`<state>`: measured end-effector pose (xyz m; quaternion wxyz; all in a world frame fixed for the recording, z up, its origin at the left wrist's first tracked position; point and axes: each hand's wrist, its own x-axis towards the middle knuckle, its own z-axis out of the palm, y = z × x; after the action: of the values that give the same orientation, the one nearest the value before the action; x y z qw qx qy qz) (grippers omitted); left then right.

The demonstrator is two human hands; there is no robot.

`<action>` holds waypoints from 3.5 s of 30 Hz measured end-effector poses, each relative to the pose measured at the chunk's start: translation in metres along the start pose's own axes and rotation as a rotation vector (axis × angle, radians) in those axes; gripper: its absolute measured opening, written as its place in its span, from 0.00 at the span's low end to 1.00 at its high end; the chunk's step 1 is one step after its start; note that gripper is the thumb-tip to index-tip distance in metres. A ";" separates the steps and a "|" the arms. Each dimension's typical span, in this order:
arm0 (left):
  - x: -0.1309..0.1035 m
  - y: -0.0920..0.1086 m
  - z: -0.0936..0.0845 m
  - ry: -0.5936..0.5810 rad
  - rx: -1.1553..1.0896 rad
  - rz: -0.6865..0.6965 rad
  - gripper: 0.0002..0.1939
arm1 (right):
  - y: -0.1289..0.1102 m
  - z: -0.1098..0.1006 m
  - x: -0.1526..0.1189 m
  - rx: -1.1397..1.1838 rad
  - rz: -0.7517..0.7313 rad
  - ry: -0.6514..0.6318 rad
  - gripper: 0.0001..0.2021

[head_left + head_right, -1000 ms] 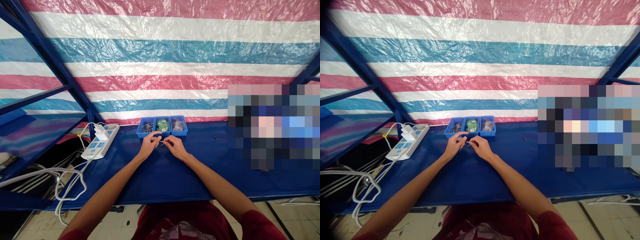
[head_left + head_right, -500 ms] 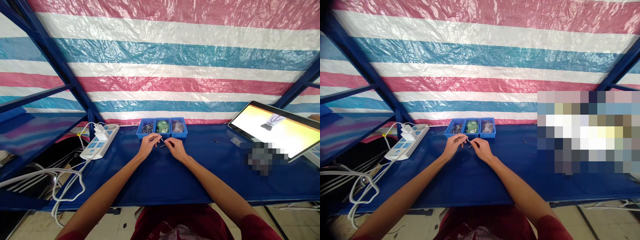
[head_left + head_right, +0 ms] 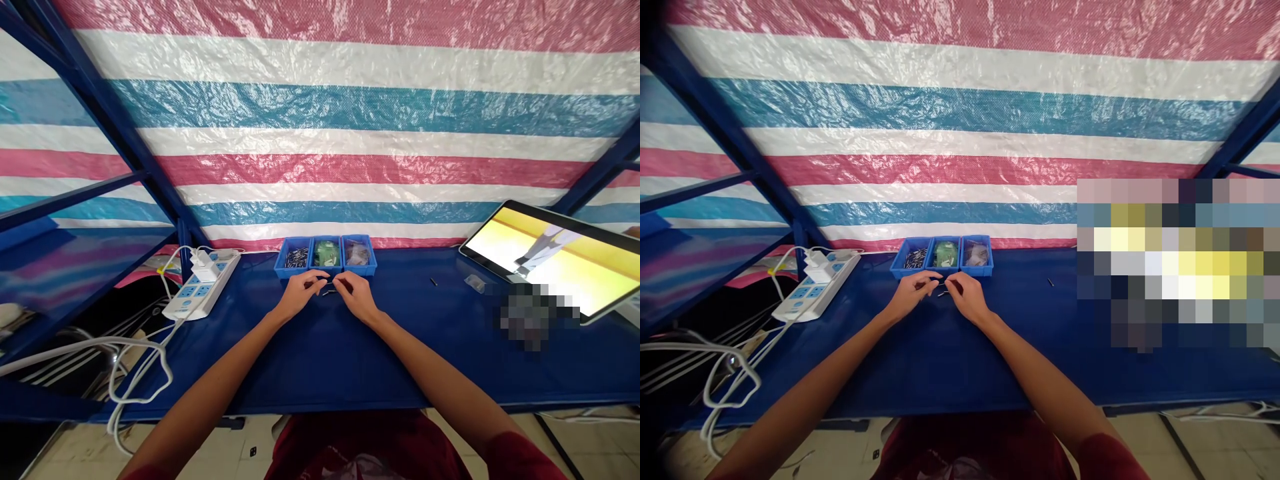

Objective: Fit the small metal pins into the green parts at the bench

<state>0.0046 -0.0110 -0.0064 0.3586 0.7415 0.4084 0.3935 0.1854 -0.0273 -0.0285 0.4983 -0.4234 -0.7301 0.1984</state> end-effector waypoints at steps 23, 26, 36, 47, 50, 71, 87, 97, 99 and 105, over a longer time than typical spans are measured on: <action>0.003 -0.005 0.002 0.081 -0.164 -0.038 0.14 | 0.004 0.002 0.000 0.021 0.048 0.041 0.13; 0.003 -0.003 0.003 0.121 -0.173 -0.035 0.13 | 0.003 0.004 0.000 0.010 0.017 0.003 0.13; 0.004 -0.002 -0.001 0.035 -0.150 -0.061 0.17 | 0.006 0.000 0.001 -0.034 0.051 0.142 0.14; 0.002 -0.002 -0.009 -0.019 0.101 0.075 0.20 | 0.005 0.002 0.000 -0.020 -0.062 0.008 0.13; 0.002 0.000 -0.009 -0.012 0.073 0.063 0.21 | 0.006 0.004 -0.001 -0.018 -0.086 -0.044 0.13; 0.003 0.006 -0.010 -0.092 -0.085 -0.095 0.17 | 0.000 -0.001 0.000 0.009 -0.032 0.037 0.14; 0.018 -0.019 -0.025 0.386 -0.658 -0.362 0.21 | 0.003 0.000 0.001 -0.022 0.011 0.046 0.16; 0.018 -0.022 -0.027 0.423 -0.680 -0.463 0.22 | 0.002 0.000 0.001 -0.005 0.012 0.014 0.15; 0.017 -0.022 -0.027 0.423 -0.667 -0.473 0.22 | 0.001 0.000 0.001 -0.007 0.016 0.005 0.15; 0.017 -0.019 -0.027 0.431 -0.635 -0.447 0.23 | 0.000 0.000 0.001 -0.014 0.017 0.011 0.16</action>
<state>-0.0189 0.0177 -0.0062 0.5514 0.3892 0.4831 0.5578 0.1857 -0.0262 -0.0277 0.4978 -0.4340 -0.7251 0.1953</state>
